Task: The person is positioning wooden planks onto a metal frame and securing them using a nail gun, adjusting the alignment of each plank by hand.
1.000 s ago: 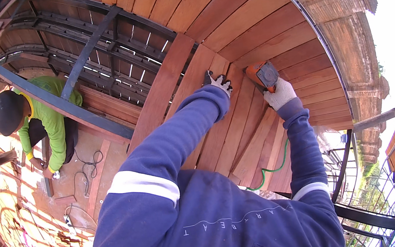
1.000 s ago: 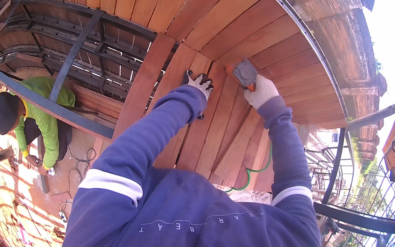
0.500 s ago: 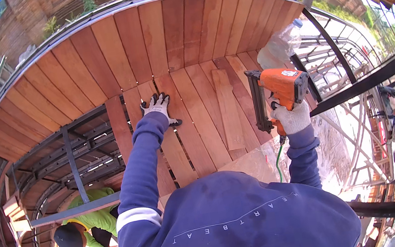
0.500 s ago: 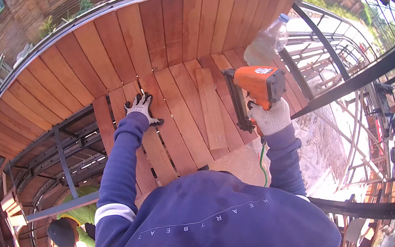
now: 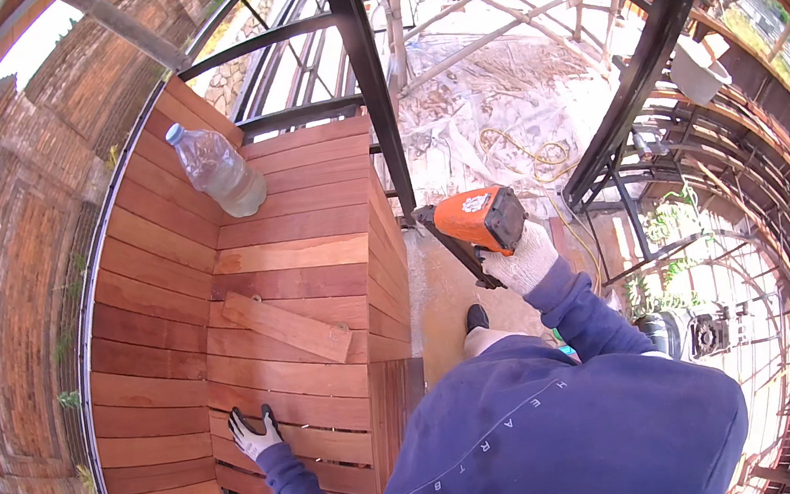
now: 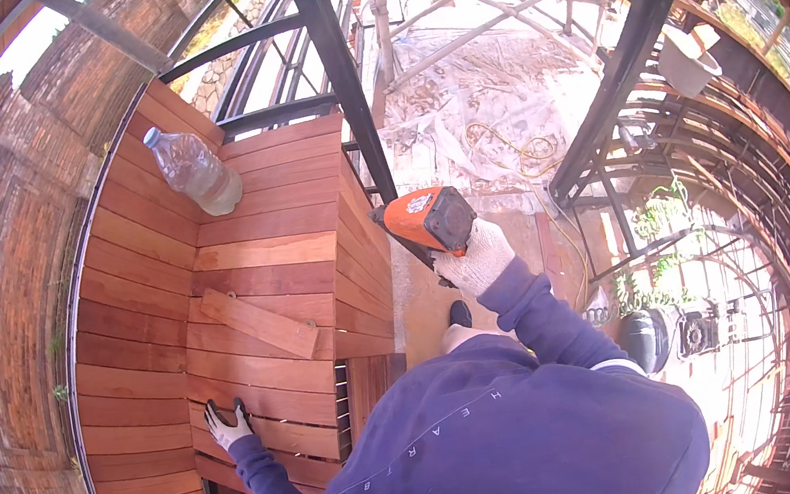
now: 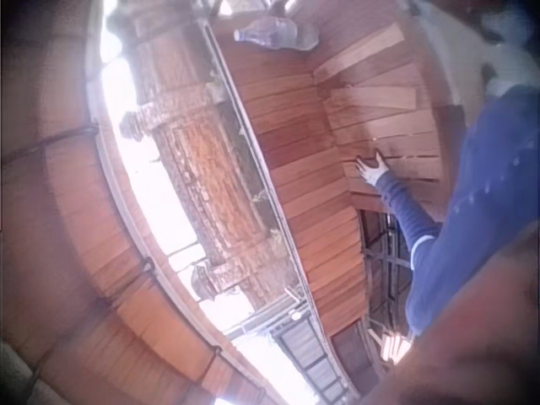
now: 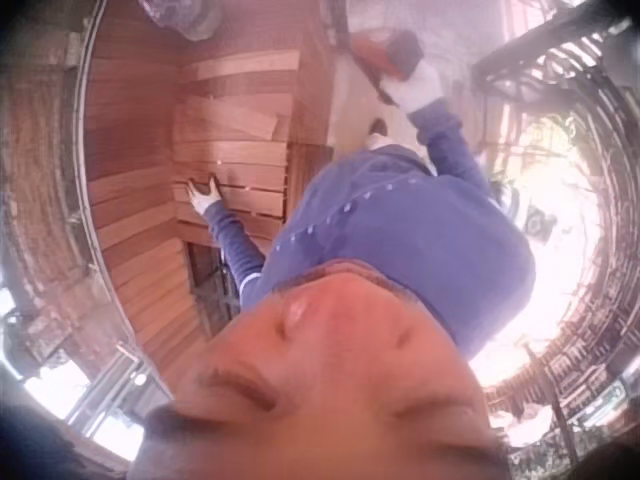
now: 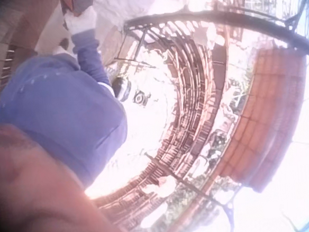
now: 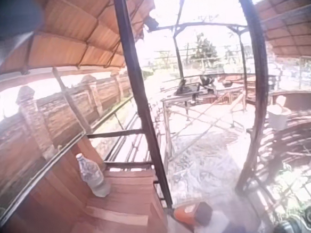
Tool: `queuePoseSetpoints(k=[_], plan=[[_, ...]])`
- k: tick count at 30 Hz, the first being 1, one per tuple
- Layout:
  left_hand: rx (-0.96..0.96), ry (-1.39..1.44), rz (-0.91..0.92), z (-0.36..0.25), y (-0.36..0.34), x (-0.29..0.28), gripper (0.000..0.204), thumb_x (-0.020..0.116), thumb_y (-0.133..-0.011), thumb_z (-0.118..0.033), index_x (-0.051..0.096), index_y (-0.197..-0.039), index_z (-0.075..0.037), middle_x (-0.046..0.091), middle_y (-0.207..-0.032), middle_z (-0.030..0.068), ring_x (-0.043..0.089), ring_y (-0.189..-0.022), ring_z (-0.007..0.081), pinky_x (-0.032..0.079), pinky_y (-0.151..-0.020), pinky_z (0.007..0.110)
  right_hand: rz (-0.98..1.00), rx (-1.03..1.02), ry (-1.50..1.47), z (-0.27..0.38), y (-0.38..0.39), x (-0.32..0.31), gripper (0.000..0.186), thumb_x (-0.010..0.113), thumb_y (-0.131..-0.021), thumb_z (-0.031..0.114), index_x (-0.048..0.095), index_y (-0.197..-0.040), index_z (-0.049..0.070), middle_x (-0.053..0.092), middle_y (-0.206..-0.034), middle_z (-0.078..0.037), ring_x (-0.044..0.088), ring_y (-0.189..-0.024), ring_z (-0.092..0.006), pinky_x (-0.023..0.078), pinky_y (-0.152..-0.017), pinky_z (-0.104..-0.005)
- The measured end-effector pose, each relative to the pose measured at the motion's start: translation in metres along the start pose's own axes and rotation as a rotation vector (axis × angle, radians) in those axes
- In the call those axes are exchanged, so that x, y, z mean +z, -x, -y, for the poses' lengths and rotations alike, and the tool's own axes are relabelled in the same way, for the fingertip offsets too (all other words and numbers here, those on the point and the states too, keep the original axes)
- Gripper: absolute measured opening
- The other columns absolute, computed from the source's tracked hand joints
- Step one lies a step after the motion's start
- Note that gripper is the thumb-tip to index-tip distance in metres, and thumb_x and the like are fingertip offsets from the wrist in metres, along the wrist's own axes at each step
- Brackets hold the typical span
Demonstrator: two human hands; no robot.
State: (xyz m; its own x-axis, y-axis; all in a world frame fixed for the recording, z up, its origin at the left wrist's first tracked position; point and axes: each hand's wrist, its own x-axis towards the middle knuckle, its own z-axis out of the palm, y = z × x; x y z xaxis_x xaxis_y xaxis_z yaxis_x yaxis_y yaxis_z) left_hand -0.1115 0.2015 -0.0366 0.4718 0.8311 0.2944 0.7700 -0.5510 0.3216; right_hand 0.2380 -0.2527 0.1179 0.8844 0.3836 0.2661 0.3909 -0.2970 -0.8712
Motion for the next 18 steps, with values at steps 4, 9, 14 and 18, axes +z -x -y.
queuePoseSetpoints(k=[4,9,14,18], plan=[[0.145,0.556,-0.195,-0.185,0.012,-0.037,0.052,0.073,-0.088,-0.008,0.054,-0.135,0.006,0.059,-0.134,0.0203,0.056,-0.125,0.0304,0.042,-0.108,0.04,-0.22,-0.004,-0.076,-0.026,-0.002,-0.043,0.029,0.071,-0.082,0.007,0.067,-0.11,0.001,0.071,-0.085,-0.011,0.069,-0.07,-0.0156,0.055,-0.064,-0.032],[0.426,1.072,0.644,-0.394,0.064,0.02,0.078,0.079,-0.081,-0.007,0.039,-0.147,0.004,0.061,-0.128,0.0195,0.061,-0.12,0.0269,0.047,-0.103,0.036,-0.319,0.242,-0.585,-0.049,-0.041,-0.072,0.026,0.067,-0.082,0.003,0.066,-0.107,-0.002,0.07,-0.082,-0.008,0.066,-0.068,-0.013,0.054,-0.061,-0.0301],[0.479,1.123,1.123,-0.534,0.098,0.098,0.091,0.089,-0.072,-0.026,0.04,-0.143,0.005,0.064,-0.121,0.0173,0.066,-0.108,0.0263,0.053,-0.095,0.037,-0.319,0.384,-0.814,-0.107,-0.064,-0.109,0.023,0.06,-0.083,-0.001,0.063,-0.105,-0.005,0.068,-0.081,-0.01,0.067,-0.066,-0.017,0.054,-0.059,-0.0313],[0.713,0.756,1.03,-0.587,0.108,0.139,0.097,0.09,-0.069,-0.036,0.041,-0.143,0.003,0.062,-0.123,0.0205,0.064,-0.113,0.0311,0.05,-0.098,0.038,-0.539,0.472,-0.924,-0.139,-0.061,-0.143,0.019,0.053,-0.084,-0.004,0.056,-0.103,-0.002,0.061,-0.083,-0.01,0.065,-0.064,-0.0208,0.055,-0.057,-0.0339]])
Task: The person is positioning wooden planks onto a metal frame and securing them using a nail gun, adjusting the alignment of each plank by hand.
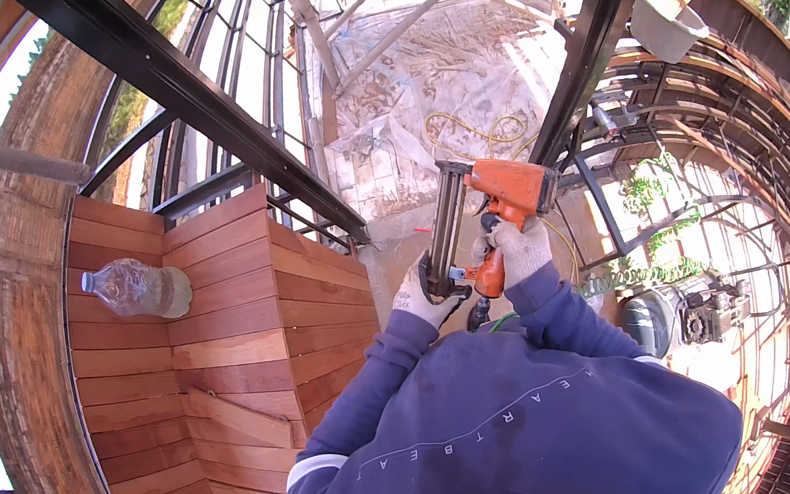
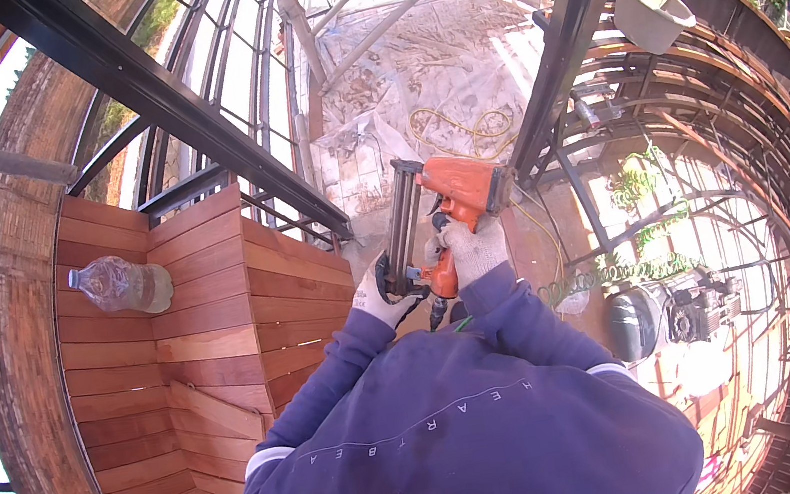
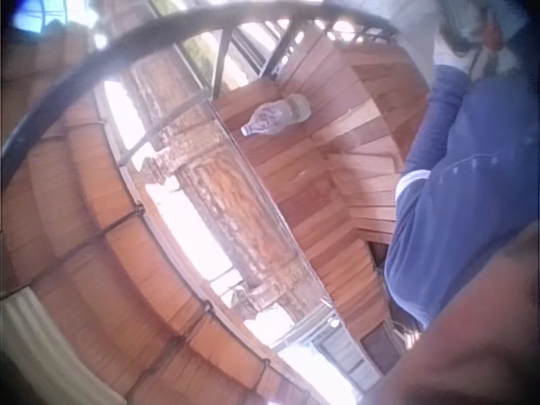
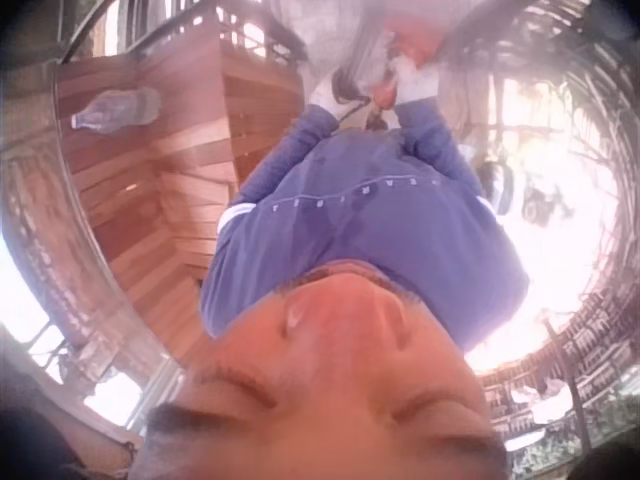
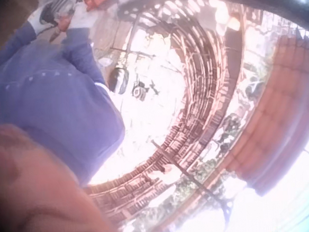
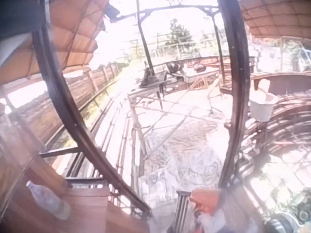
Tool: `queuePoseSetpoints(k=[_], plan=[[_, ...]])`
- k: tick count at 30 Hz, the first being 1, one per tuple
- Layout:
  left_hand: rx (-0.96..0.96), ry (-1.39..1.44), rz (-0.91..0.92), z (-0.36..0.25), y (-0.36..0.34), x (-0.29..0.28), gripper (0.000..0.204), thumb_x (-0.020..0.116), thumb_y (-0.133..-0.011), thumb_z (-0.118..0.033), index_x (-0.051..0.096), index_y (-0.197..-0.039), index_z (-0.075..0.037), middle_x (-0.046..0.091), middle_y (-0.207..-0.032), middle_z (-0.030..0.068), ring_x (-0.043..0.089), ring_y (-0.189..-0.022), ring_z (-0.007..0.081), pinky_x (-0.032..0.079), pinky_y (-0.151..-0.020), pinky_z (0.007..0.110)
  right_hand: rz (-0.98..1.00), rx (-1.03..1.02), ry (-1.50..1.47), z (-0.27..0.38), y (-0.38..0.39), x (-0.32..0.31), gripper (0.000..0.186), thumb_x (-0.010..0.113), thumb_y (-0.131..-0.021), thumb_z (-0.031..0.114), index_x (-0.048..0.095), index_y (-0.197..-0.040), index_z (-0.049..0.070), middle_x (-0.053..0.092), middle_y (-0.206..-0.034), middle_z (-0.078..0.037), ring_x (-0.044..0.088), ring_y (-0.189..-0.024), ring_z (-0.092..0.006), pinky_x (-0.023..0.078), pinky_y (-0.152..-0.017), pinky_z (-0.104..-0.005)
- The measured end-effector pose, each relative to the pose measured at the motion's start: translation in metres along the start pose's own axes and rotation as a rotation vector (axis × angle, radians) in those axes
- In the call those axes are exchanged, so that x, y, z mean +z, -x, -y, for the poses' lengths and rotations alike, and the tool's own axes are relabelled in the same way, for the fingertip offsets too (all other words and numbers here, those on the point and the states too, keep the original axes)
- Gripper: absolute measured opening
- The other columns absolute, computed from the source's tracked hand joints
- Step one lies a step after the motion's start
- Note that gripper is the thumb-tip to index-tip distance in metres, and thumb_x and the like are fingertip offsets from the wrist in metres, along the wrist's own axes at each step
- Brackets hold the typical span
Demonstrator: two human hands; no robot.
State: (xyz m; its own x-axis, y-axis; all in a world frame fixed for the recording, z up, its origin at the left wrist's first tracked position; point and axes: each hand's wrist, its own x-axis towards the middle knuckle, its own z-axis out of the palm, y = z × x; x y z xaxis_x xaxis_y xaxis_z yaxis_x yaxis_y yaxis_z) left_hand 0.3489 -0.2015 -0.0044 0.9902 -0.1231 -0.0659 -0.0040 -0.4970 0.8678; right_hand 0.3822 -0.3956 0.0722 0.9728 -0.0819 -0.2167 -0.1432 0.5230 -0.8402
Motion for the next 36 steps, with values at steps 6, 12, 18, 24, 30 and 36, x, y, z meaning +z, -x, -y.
queuePoseSetpoints(k=[6,12,18,24,30,36], plan=[[0.017,-0.171,0.247,-0.013,-0.075,0.026,0.083,0.081,-0.075,-0.048,0.049,-0.136,-0.003,0.063,-0.121,0.021,0.063,-0.11,0.0366,0.051,-0.093,0.041,-0.264,-0.034,-0.183,-0.006,-0.047,-0.05,0.028,0.05,-0.086,-0.002,0.052,-0.113,0.002,0.058,-0.088,-0.008,0.061,-0.063,-0.0211,0.055,-0.056,-0.037],[0.074,-0.35,0.311,-0.007,-0.17,0.032,0.057,0.077,-0.079,-0.047,0.058,-0.117,-0.009,0.071,-0.1,0.0155,0.07,-0.091,0.0365,0.054,-0.079,0.044,-0.382,-0.053,-0.144,0.007,-0.118,-0.043,0.025,0.054,-0.087,0.002,0.052,-0.112,0.002,0.057,-0.084,-0.008,0.06,-0.063,-0.0207,0.054,-0.055,-0.0371],[0.036,-0.396,0.566,0.004,-0.286,-0.019,0.057,0.07,-0.082,-0.057,0.063,-0.112,-0.009,0.072,-0.102,0.0168,0.07,-0.092,0.0371,0.054,-0.08,0.044,-0.432,-0.164,-0.177,0.001,-0.227,-0.021,0.022,0.052,-0.089,0.004,0.05,-0.111,0.003,0.056,-0.084,-0.009,0.06,-0.065,-0.0215,0.057,-0.059,-0.0391],[-0.053,-0.45,0.948,0.088,-0.361,-0.096,0.071,0.064,-0.083,-0.065,0.063,-0.127,-0.009,0.071,-0.11,0.0193,0.068,-0.103,0.034,0.051,-0.092,0.043,-0.542,-0.191,-0.134,0.034,-0.312,0.051,0.025,0.052,-0.082,0.001,0.055,-0.107,0.001,0.058,-0.092,-0.01,0.058,-0.06,-0.0211,0.054,-0.054,-0.0395],[-0.368,-0.378,0.576,0.201,-0.423,-0.118,0.071,0.069,-0.083,-0.061,0.06,-0.132,-0.01,0.073,-0.109,0.0143,0.071,-0.095,0.0282,0.053,-0.085,0.036,-0.419,-0.199,-0.032,0.03,-0.376,0.082,0.02,0.049,-0.079,-0.008,0.051,-0.097,0.0,0.053,-0.073,-0.009,0.055,-0.054,-0.02,0.052,-0.05,-0.0361],[-0.419,-0.123,0.117,0.222,-0.527,-0.144,0.044,0.069,-0.09,-0.048,0.071,-0.116,-0.013,0.071,-0.079,0.0043,0.064,-0.066,0.0147,0.05,-0.061,0.031,-0.23,-0.201,0.218,0.025,-0.473,0.12,0.011,0.052,-0.082,-0.004,0.052,-0.092,0.002,0.054,-0.074,-0.008,0.057,-0.06,-0.0189,0.052,-0.056,-0.0357]])
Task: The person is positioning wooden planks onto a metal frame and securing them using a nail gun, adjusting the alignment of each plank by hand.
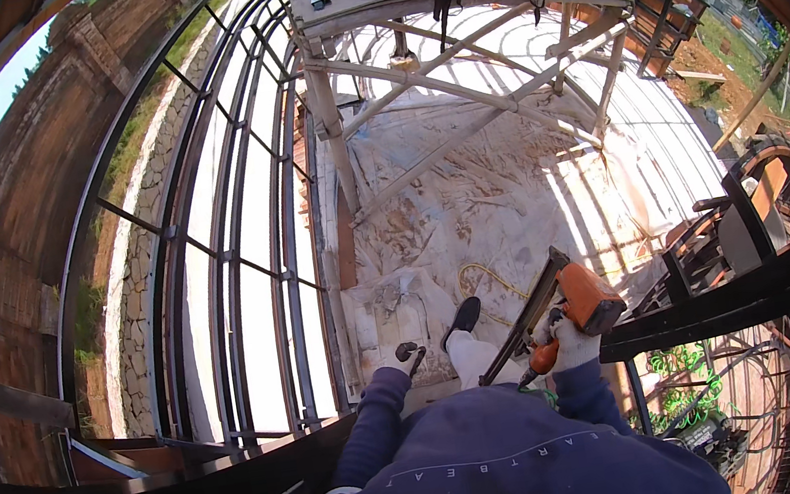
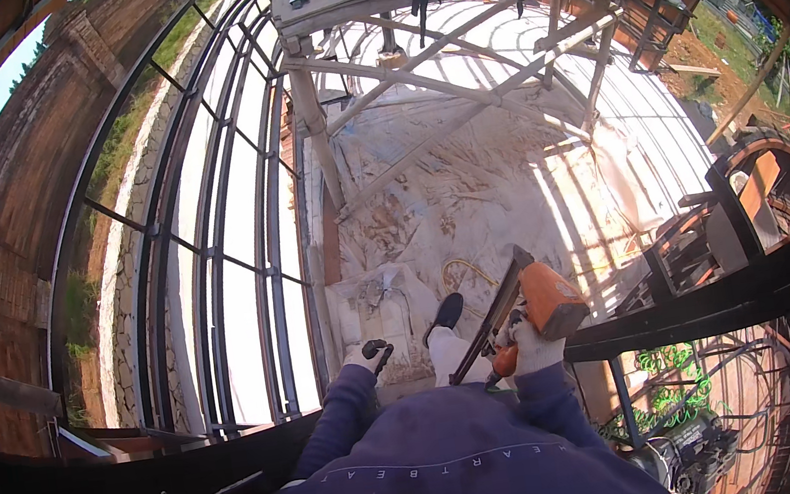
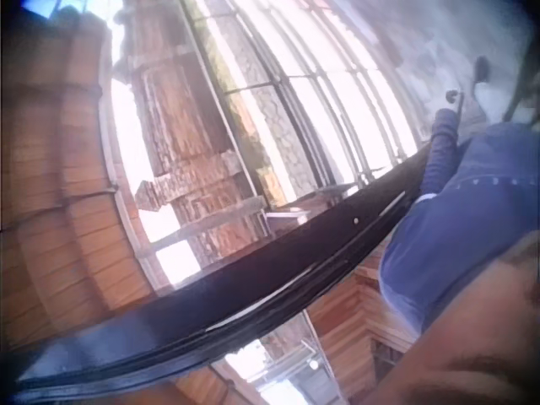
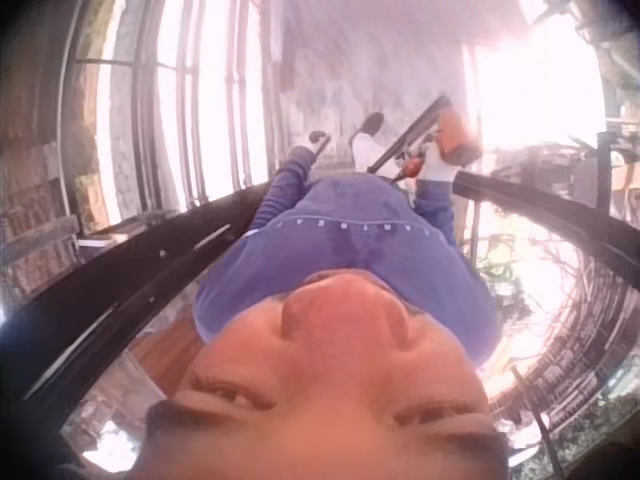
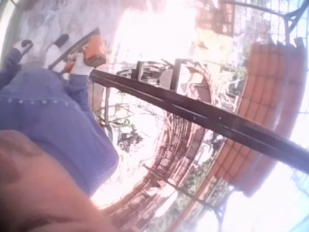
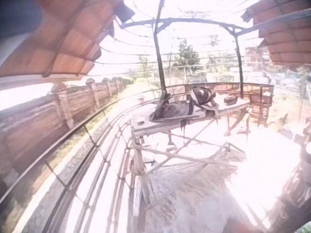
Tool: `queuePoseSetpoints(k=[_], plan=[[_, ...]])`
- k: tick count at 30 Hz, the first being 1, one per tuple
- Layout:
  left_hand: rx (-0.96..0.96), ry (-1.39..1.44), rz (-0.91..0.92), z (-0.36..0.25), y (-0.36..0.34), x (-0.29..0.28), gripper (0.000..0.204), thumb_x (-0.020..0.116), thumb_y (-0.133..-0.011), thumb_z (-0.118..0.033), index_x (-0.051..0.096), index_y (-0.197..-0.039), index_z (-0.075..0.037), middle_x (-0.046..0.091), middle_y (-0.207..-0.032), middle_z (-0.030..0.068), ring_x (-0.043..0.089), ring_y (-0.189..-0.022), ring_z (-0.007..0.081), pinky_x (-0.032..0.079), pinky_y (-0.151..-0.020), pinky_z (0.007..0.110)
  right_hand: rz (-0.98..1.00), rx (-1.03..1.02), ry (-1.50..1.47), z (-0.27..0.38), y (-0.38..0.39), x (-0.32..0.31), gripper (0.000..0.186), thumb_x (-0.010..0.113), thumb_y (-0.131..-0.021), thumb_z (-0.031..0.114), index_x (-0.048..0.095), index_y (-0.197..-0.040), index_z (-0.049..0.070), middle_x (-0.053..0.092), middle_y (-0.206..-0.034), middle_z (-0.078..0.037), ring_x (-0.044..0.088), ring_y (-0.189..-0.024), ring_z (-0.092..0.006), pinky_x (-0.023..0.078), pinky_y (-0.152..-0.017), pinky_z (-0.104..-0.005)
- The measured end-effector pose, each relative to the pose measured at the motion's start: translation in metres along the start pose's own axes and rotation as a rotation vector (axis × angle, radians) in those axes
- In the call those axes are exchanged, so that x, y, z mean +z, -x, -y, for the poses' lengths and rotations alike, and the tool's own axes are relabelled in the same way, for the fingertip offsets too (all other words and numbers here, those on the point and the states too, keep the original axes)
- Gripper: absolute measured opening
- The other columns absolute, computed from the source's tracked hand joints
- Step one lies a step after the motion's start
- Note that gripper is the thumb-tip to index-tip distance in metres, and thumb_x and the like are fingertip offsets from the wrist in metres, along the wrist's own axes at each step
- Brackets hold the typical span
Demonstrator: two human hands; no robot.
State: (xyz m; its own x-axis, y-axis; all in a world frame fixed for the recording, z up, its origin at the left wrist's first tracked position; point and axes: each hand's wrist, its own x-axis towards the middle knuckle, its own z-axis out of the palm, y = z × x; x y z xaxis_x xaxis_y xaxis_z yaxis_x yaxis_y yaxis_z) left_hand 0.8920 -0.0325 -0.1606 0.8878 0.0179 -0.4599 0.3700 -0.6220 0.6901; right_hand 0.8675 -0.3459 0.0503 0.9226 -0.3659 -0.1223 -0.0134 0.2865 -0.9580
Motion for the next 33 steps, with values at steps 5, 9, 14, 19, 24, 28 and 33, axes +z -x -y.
queuePoseSetpoints(k=[5,9,14,19,24,28,33], plan=[[-0.241,0.141,-0.232,-0.006,-0.11,-0.054,0.04,0.065,-0.09,-0.048,0.077,-0.091,-0.009,0.074,-0.08,0.0102,0.07,-0.075,0.024,0.054,-0.073,0.037,0.219,-0.018,0.146,-0.053,-0.1,0.031,0.003,0.054,-0.089,0.002,0.053,-0.092,0.003,0.056,-0.075,-0.007,0.057,-0.063,-0.0191,0.051,-0.06,-0.0355],[-0.214,-0.079,-0.353,-0.078,-0.174,-0.132,0.038,0.065,-0.089,-0.045,0.077,-0.087,-0.009,0.075,-0.084,0.0126,0.072,-0.084,0.0299,0.055,-0.08,0.041,0.298,-0.098,0.358,-0.043,-0.196,0.064,0.015,0.058,-0.09,0.016,0.061,-0.097,0.002,0.063,-0.083,-0.01,0.064,-0.072,-0.0228,0.052,-0.067,-0.0364],[0.036,0.137,-0.638,-0.145,-0.271,-0.204,0.024,0.07,-0.088,-0.025,0.074,-0.108,-0.013,0.074,-0.087,0.0125,0.073,-0.082,0.0218,0.056,-0.076,0.035,0.35,-0.07,0.799,-0.03,-0.272,0.073,0.024,0.061,-0.09,0.022,0.063,-0.104,0.003,0.067,-0.081,-0.01,0.067,-0.073,-0.0245,0.052,-0.068,-0.0378],[0.186,0.019,-0.764,-0.283,-0.326,-0.291,0.026,0.07,-0.086,-0.03,0.073,-0.107,-0.015,0.073,-0.101,0.0119,0.069,-0.095,0.032,0.053,-0.086,0.042,0.101,-0.179,0.869,-0.068,-0.31,0.058,0.015,0.065,-0.086,0.013,0.061,-0.094,0.001,0.066,-0.069,-0.006,0.065,-0.061,-0.0183,0.051,-0.057,-0.0348],[0.453,-0.237,-1.087,-0.374,-0.451,-0.393,0.032,0.071,-0.085,-0.042,0.076,-0.101,-0.015,0.072,-0.097,0.0106,0.064,-0.098,0.0335,0.047,-0.093,0.045,-0.206,-0.103,0.748,-0.078,-0.341,0.05,0.018,0.066,-0.085,0.015,0.06,-0.092,0.0,0.066,-0.069,-0.007,0.065,-0.06,-0.0209,0.051,-0.058,-0.0374],[0.337,-0.334,-1.198,-0.449,-0.537,-0.46,0.047,0.071,-0.08,-0.055,0.073,-0.11,-0.018,0.07,-0.11,0.0113,0.059,-0.111,0.0328,0.04,-0.101,0.047,-0.432,-0.013,0.771,-0.068,-0.354,0.061,0.025,0.069,-0.082,0.024,0.063,-0.088,0.0,0.068,-0.069,-0.009,0.067,-0.063,-0.026,0.052,-0.061,-0.0434],[0.183,-0.529,-1.065,-0.479,-0.611,-0.489,0.058,0.069,-0.078,-0.064,0.071,-0.115,-0.019,0.066,-0.121,0.0105,0.055,-0.12,0.0315,0.031,-0.109,0.049,-0.642,0.113,0.711,-0.078,-0.369,0.092,0.025,0.064,-0.083,0.026,0.065,-0.076,0.002,0.065,-0.061,-0.008,0.066,-0.058,-0.0264,0.052,-0.059,-0.041]])
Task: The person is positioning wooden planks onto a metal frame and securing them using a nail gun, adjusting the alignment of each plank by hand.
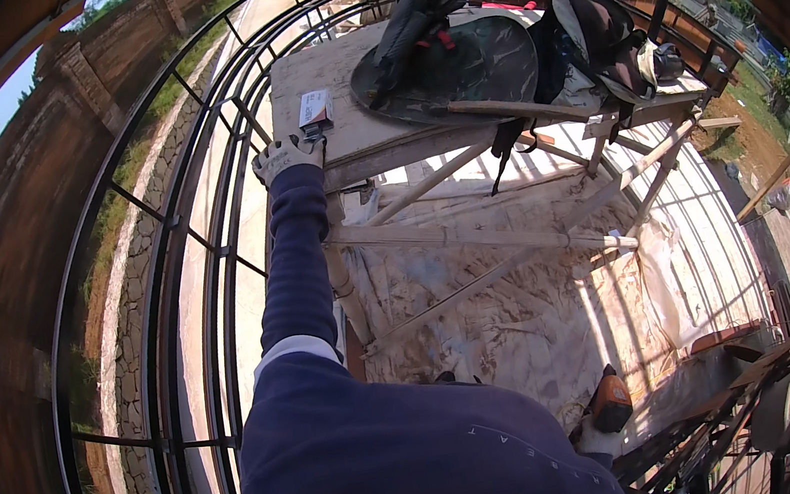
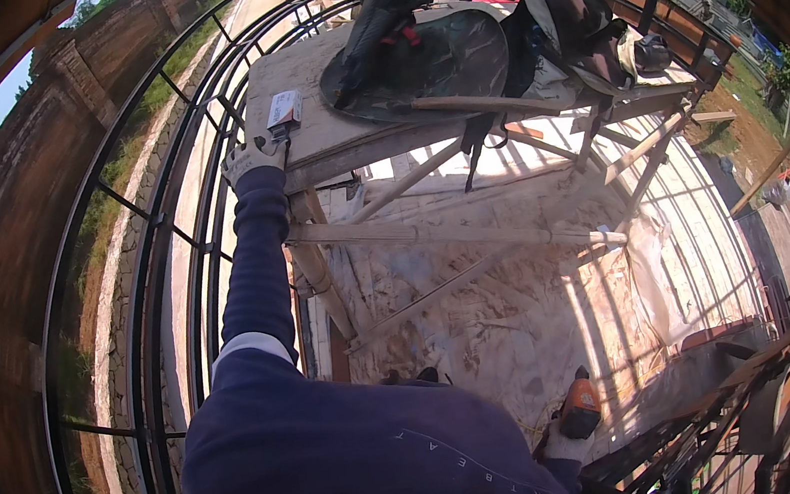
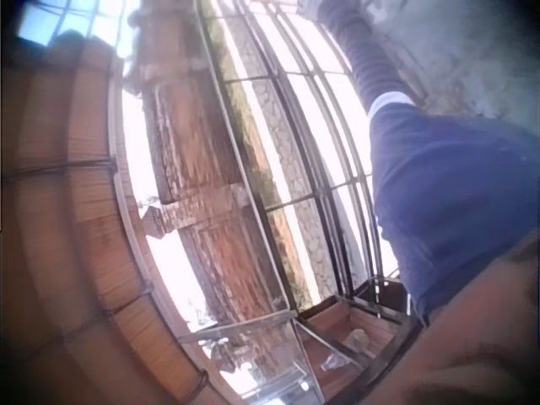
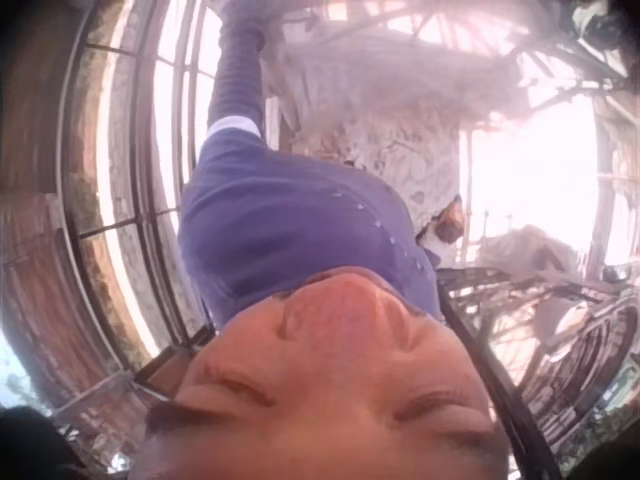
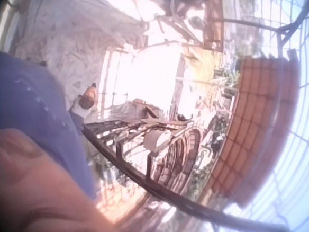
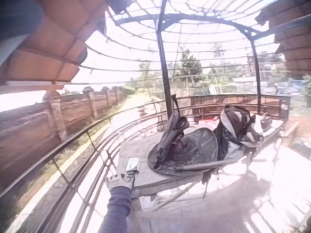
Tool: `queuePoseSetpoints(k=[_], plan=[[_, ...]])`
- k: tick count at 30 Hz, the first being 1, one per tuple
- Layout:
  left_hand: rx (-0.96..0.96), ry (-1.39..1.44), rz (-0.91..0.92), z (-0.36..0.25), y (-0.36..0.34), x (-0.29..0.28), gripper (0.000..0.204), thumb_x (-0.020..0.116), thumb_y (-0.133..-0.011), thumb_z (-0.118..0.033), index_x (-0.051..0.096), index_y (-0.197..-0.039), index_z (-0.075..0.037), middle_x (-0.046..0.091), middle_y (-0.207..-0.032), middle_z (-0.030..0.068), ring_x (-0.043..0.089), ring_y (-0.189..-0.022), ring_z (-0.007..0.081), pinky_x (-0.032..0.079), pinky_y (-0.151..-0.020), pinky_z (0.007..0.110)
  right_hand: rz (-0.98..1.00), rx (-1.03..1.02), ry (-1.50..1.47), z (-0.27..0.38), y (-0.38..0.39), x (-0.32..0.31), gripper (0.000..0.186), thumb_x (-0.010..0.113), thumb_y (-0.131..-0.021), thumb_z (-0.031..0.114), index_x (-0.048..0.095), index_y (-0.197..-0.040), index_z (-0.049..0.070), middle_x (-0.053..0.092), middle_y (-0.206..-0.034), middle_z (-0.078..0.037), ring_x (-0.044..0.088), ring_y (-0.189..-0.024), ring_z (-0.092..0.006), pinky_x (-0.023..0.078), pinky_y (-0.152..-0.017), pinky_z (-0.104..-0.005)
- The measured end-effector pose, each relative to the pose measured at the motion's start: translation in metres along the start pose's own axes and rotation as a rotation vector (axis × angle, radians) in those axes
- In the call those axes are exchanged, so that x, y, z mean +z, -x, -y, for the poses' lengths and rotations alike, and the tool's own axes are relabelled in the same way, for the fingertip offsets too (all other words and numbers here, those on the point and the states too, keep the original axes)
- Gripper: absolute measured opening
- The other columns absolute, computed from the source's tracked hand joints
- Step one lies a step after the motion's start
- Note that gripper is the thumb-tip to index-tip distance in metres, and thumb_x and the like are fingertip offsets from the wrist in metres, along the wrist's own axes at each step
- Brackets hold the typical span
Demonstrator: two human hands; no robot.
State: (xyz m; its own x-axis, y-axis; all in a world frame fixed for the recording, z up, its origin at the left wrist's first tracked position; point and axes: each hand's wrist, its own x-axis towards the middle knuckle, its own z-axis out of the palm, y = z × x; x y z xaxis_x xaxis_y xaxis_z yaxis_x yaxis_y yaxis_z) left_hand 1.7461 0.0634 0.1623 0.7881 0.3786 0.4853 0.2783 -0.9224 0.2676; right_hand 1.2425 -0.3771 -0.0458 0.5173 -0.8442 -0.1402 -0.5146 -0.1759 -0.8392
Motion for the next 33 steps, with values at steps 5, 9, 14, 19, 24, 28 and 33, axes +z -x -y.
queuePoseSetpoints(k=[5,9,14,19,24,28,33], plan=[[0.014,-0.012,-0.094,-0.013,-0.027,0.039,0.067,0.071,-0.075,-0.068,0.068,-0.117,-0.016,0.065,-0.123,0.0128,0.053,-0.124,0.0352,0.029,-0.111,0.053,0.105,0.094,0.016,0.009,0.027,0.022,0.025,0.068,-0.078,0.025,0.066,-0.086,0.002,0.068,-0.071,-0.009,0.068,-0.065,-0.0257,0.054,-0.062,-0.0382],[0.012,-0.04,0.063,-0.019,-0.038,0.034,0.071,0.066,-0.082,-0.062,0.061,-0.127,-0.008,0.066,-0.123,0.0156,0.059,-0.117,0.0362,0.037,-0.107,0.05,0.138,-0.003,0.128,0.053,0.049,0.038,0.031,0.072,-0.077,0.022,0.066,-0.102,0.004,0.071,-0.087,-0.011,0.07,-0.079,-0.0284,0.056,-0.071,-0.0398],[0.011,-0.096,-0.062,0.006,-0.049,0.047,0.063,0.056,-0.088,-0.063,0.065,-0.126,-0.014,0.067,-0.12,0.0137,0.061,-0.115,0.0338,0.046,-0.096,0.049,0.021,-0.091,-0.221,0.036,0.057,0.055,0.045,0.075,-0.084,0.022,0.063,-0.124,0.004,0.071,-0.104,-0.014,0.07,-0.096,-0.0246,0.054,-0.085,-0.0343],[0.001,-0.182,-0.028,-0.012,-0.039,0.047,0.066,0.051,-0.09,-0.066,0.062,-0.132,-0.017,0.066,-0.126,0.0138,0.061,-0.117,0.0341,0.046,-0.094,0.051,-0.01,-0.121,-0.136,0.027,0.071,0.035,0.058,0.077,-0.082,0.026,0.058,-0.132,0.004,0.069,-0.115,-0.018,0.068,-0.106,-0.0293,0.052,-0.092,-0.0353],[0.147,-0.034,-0.017,-0.031,-0.022,0.051,0.063,0.053,-0.089,-0.063,0.062,-0.13,-0.016,0.066,-0.124,0.0141,0.062,-0.114,0.0343,0.047,-0.093,0.05,-0.03,-0.095,-0.176,0.038,0.088,0.004,0.058,0.08,-0.082,0.023,0.058,-0.13,0.001,0.069,-0.112,-0.015,0.067,-0.103,-0.0237,0.051,-0.091,-0.0335],[0.297,0.126,0.017,-0.06,-0.003,0.053,0.062,0.054,-0.088,-0.061,0.063,-0.127,-0.015,0.067,-0.121,0.0143,0.062,-0.113,0.0344,0.047,-0.093,0.049,-0.061,-0.089,-0.217,0.038,0.097,-0.01,0.057,0.081,-0.082,0.023,0.059,-0.129,0.0,0.069,-0.109,-0.014,0.067,-0.099,-0.0201,0.051,-0.09,-0.0324],[0.467,0.265,0.077,-0.121,0.032,0.054,0.059,0.056,-0.088,-0.059,0.064,-0.125,-0.013,0.067,-0.119,0.0145,0.063,-0.11,0.0345,0.048,-0.092,0.049,-0.156,-0.081,-0.24,0.028,0.113,-0.026,0.055,0.08,-0.083,0.022,0.059,-0.13,0.001,0.069,-0.109,-0.015,0.067,-0.1,-0.0197,0.051,-0.09,-0.0318]])
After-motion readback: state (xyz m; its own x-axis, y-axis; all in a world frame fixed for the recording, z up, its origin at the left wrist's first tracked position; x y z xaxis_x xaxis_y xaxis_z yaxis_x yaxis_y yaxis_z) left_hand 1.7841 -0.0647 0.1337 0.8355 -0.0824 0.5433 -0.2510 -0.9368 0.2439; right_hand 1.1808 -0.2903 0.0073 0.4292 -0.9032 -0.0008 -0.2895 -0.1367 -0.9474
